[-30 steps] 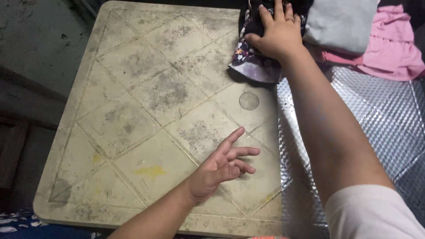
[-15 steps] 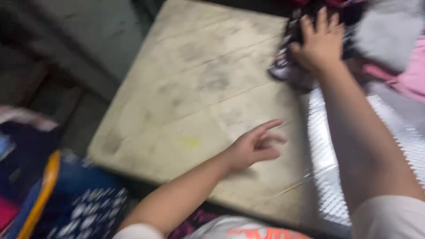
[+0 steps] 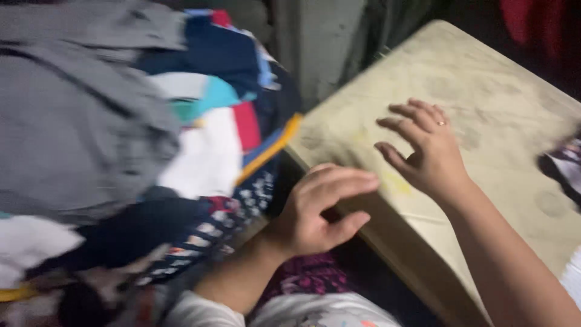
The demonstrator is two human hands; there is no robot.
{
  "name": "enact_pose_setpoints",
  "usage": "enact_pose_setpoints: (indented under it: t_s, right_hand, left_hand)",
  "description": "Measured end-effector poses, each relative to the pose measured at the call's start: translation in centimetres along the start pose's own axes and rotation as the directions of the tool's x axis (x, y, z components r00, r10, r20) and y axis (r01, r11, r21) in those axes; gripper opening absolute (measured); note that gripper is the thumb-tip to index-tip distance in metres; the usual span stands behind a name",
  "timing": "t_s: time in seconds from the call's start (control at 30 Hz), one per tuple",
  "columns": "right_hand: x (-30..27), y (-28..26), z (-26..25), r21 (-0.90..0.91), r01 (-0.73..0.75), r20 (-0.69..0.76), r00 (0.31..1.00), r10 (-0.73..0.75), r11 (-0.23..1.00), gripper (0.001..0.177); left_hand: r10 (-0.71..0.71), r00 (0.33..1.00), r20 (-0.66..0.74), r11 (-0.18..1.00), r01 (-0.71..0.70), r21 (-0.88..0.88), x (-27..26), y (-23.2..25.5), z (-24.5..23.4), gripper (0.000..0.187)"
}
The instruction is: The person folds various garments one by one on a small table, including a gray striped shirt, black pants, a pink patterned top, a purple top, a floral top, a white tank top, a black top, and gray shorts. Each item is smoothed, folded into a compact shape, and placed on the right side of the table.
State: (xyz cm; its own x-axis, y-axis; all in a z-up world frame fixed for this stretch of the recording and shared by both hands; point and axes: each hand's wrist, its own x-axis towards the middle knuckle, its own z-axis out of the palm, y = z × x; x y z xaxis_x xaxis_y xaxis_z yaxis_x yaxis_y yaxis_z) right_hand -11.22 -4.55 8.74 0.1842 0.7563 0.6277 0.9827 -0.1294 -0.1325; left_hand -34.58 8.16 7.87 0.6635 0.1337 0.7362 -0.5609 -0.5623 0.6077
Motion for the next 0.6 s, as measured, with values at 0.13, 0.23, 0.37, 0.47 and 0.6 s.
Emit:
enact_pose_setpoints:
  t_s: [0.13, 0.23, 0.37, 0.47, 0.6]
  right_hand:
    - [5.6, -6.6, 0.1, 0.071, 0.142, 0.061, 0.987, -0.147, 0.987, 0.036]
    - [10.0, -10.8, 0.3, 0.112, 0.310, 0.017, 0.949, -0.313, 0.944, 0.034]
    - [15.0, -16.9, -0.1, 0.441, 0.272, 0.018, 0.950, -0.311, 0.856, 0.039]
    - [17.3, -21.0, 0.4, 0.616, 0.319, -0.042, 0.927, -0.374, 0.721, 0.048]
    - [17.4, -23.2, 2.4, 0.512, 0.455, -0.085, 0.871, -0.484, 0.729, 0.058]
  left_hand:
    - [0.146, 0.987, -0.069, 0.940, -0.117, 0.319, -1.9, 2.5, -5.7, 0.033]
    - [0.207, 0.965, -0.163, 0.871, -0.105, 0.480, -3.3, 3.4, -8.9, 0.030]
    - [0.264, 0.931, -0.253, 0.825, -0.082, 0.559, -4.7, 3.3, -10.8, 0.031]
    - [0.294, 0.920, -0.258, 0.848, -0.127, 0.514, -4.9, 3.0, -11.1, 0.029]
    - [0.365, 0.889, -0.278, 0.871, -0.221, 0.438, -5.1, 2.6, -11.2, 0.026]
